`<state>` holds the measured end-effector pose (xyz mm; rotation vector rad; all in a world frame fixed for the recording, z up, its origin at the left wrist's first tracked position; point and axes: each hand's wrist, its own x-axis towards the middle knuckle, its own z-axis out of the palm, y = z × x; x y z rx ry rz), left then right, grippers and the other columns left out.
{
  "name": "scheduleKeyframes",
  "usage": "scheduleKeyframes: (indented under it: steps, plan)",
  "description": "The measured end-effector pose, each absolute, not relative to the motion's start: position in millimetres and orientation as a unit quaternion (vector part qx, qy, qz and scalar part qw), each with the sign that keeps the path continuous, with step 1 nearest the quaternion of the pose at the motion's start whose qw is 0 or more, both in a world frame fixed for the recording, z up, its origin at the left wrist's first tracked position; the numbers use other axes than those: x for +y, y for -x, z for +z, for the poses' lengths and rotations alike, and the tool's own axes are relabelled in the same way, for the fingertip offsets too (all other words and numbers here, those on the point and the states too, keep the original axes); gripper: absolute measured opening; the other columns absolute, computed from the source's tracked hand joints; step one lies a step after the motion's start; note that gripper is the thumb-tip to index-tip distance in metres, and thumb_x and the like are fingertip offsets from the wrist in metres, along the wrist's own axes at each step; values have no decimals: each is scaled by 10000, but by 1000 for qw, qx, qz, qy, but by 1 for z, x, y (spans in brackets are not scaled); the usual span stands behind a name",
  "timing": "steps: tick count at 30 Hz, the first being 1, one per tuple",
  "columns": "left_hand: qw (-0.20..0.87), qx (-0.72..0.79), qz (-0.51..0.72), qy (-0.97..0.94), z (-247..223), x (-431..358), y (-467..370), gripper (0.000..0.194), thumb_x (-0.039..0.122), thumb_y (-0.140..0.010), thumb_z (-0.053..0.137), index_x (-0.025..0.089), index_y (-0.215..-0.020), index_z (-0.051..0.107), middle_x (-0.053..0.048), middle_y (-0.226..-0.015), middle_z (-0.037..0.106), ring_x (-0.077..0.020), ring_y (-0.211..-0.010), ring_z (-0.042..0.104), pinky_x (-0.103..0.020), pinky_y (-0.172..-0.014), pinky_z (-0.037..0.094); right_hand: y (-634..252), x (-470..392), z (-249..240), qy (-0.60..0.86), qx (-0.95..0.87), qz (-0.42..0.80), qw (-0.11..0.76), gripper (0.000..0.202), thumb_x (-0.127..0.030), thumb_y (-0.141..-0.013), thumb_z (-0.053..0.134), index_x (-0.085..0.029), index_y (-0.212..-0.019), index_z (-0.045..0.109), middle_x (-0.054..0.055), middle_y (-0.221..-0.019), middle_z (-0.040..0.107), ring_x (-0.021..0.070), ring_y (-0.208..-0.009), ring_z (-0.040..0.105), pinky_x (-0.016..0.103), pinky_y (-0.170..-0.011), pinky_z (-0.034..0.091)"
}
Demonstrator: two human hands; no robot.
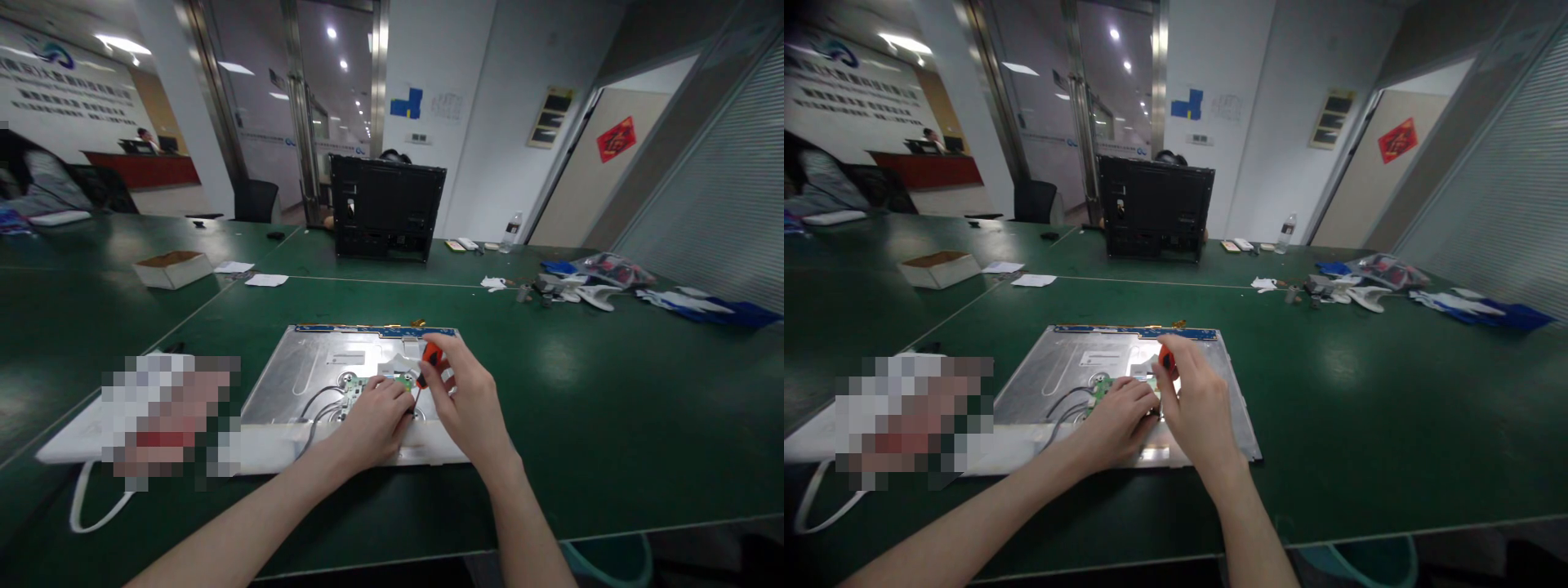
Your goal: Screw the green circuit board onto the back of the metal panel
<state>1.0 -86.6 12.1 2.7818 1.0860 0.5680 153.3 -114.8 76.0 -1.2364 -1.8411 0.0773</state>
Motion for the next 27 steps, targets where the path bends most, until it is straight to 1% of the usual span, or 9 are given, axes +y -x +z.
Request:
scheduleKeyframes:
  steps: [2,4,7,12,14,17,20,24,27]
  plan:
    - [55,355,190,-914,12,-87,-1,127,166,-842,478,189,-912,582,-65,-960,609,-226,-949,546,-415,-935,346,-153,-116,75,489,-750,26,445,238,-291,-892,502,-213,-1115,531,58,-954,631,166,-773,612,284,-639,507]
    - [59,354,194,-913,11,-87,-1,160,169,-845,474,197,-957,586,-71,-990,611,-236,-980,543,-419,-936,346,-153,-117,75,474,-761,27,443,214,-285,-894,497,-215,-1093,533,51,-938,633,157,-768,613,273,-642,504]
    - [61,356,198,-911,11,-87,-1,181,173,-850,468,202,-982,589,-77,-1001,613,-244,-994,541,-423,-934,346,-152,-118,75,458,-774,37,436,267,-246,-901,463,-225,-1164,505,64,-995,636,163,-810,621,279,-669,509]
    - [63,353,196,-913,12,-87,-1,179,162,-852,458,194,-972,588,-73,-974,614,-232,-966,546,-418,-932,346,-151,-118,75,493,-759,44,423,347,-260,-902,459,-205,-1244,431,78,-968,631,185,-761,622,314,-650,509]
    - [62,353,194,-913,13,-87,-1,161,161,-853,456,190,-943,586,-70,-958,612,-227,-947,547,-413,-923,351,-151,-118,76,496,-759,42,419,341,-246,-907,446,-205,-1245,421,91,-1016,626,198,-806,624,331,-675,511]
    - [57,353,190,-914,13,-87,-1,126,159,-845,461,187,-885,577,-63,-933,608,-218,-917,547,-407,-921,353,-151,-118,79,487,-769,32,413,342,-201,-914,408,-218,-1256,416,106,-1130,594,217,-949,605,353,-747,509]
    - [52,355,189,-914,11,-87,-1,116,150,-833,464,185,-858,571,-60,-922,606,-213,-901,548,-411,-935,346,-150,-118,80,475,-778,18,411,359,-171,-914,375,-234,-1264,426,99,-1207,564,214,-1038,578,358,-803,507]
    - [54,356,194,-913,10,-87,-1,139,154,-832,472,187,-911,581,-69,-963,608,-226,-949,544,-423,-950,337,-151,-116,75,487,-770,8,413,338,-272,-911,449,-212,-1244,453,92,-1072,628,207,-920,627,320,-713,531]
    - [63,353,194,-913,11,-87,0,176,154,-836,475,194,-968,583,-71,-993,611,-232,-981,540,-420,-947,340,-153,-114,71,485,-765,-1,425,321,-334,-891,512,-208,-1186,491,86,-1009,637,203,-869,636,302,-671,532]
